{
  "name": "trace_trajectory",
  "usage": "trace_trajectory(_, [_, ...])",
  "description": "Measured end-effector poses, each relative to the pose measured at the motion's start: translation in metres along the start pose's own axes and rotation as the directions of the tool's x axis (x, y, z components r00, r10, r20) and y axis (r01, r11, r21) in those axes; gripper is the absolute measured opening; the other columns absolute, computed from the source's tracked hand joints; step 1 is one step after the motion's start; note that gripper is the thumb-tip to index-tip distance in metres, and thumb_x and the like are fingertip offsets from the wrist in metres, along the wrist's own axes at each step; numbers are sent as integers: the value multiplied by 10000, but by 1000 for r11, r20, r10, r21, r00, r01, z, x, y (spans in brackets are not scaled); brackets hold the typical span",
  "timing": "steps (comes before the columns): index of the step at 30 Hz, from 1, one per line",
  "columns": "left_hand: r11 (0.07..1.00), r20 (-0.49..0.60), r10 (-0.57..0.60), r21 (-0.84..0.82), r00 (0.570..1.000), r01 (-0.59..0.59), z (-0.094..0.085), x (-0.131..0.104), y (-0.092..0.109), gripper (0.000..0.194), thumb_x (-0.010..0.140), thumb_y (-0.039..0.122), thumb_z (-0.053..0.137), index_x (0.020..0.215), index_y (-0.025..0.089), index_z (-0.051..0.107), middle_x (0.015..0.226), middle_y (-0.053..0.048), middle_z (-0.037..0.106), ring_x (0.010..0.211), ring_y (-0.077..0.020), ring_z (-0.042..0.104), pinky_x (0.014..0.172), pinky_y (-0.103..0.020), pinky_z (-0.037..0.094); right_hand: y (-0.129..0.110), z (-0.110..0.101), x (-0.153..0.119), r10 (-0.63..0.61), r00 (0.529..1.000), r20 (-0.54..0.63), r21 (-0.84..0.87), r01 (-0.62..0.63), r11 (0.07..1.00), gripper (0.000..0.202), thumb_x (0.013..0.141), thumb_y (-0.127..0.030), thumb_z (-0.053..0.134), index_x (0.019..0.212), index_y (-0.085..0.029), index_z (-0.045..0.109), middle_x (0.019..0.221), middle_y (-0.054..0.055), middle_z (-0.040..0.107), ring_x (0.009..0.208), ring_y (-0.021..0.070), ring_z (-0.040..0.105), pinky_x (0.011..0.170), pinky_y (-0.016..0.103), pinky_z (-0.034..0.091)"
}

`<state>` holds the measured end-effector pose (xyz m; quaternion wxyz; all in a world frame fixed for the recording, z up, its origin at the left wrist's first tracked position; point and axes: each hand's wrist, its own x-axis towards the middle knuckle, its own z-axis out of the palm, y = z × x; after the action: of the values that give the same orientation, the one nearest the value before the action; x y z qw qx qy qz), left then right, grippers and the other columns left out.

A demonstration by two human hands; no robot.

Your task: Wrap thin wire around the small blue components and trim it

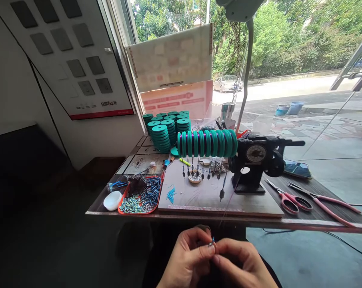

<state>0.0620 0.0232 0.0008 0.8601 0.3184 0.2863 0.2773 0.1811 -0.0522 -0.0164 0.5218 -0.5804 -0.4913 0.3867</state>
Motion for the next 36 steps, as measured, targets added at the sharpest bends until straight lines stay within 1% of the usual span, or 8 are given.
trace_trajectory(5, [978,-13,35,205,999,-31,0,-2,4,234,506,287,825,576,141,655,617,39,439,483,-33,324,383,-158,156,-14,-19,9,-309,943,-126,-426,230,875,209,779,-246,475,617,-178,590,534,-23,592,482,104,551,490,183,414])
trace_trajectory(8, [958,-16,26,287,1000,-20,0,-3,7,247,515,296,816,581,135,641,610,42,421,489,-38,306,385,-164,132,-25,-33,22,-606,791,-87,-699,385,603,212,786,-169,439,619,-182,569,505,-24,582,435,93,541,467,185,404])
trace_trajectory(11, [953,6,6,302,1000,-8,1,-2,10,243,514,288,811,579,137,632,599,48,408,486,-40,290,387,-169,126,-32,-42,33,-726,687,-39,-805,409,430,232,788,-129,428,601,-188,552,486,-15,576,416,103,530,486,218,402])
trace_trajectory(14, [951,25,18,309,1000,-25,0,0,11,224,533,290,798,591,142,641,603,48,413,488,-42,282,392,-172,147,-33,-45,32,-710,704,-16,-782,434,448,198,794,-127,438,647,-192,554,524,-13,594,446,105,543,511,222,412])
trace_trajectory(20, [939,6,27,343,1000,-28,-5,-1,8,203,558,293,781,631,153,654,678,33,442,530,-56,329,409,-173,180,-20,-36,10,-458,885,88,-652,399,645,152,841,-346,492,839,-203,543,632,-9,609,516,117,554,479,211,405])
trace_trajectory(25, [950,15,9,313,1000,-13,-1,-2,10,184,533,256,777,608,149,647,649,47,427,486,-37,300,404,-179,158,-15,-29,11,-526,827,199,-687,500,527,318,943,-215,308,692,-204,503,543,-23,548,473,102,509,480,215,345])
trace_trajectory(32, [934,-50,-25,356,998,41,3,1,10,276,566,366,745,707,144,660,636,33,515,409,-20,273,395,-198,143,-7,-29,17,-655,748,111,-711,520,473,308,934,-189,332,698,-195,530,530,-17,528,463,111,465,494,242,317])
trace_trajectory(36, [929,-61,-37,366,997,56,5,5,8,300,576,389,766,629,141,608,633,34,499,439,-38,301,423,-206,176,-15,-33,12,-622,779,74,-656,508,558,270,923,-200,375,715,-198,547,558,-18,572,490,101,523,510,213,381])
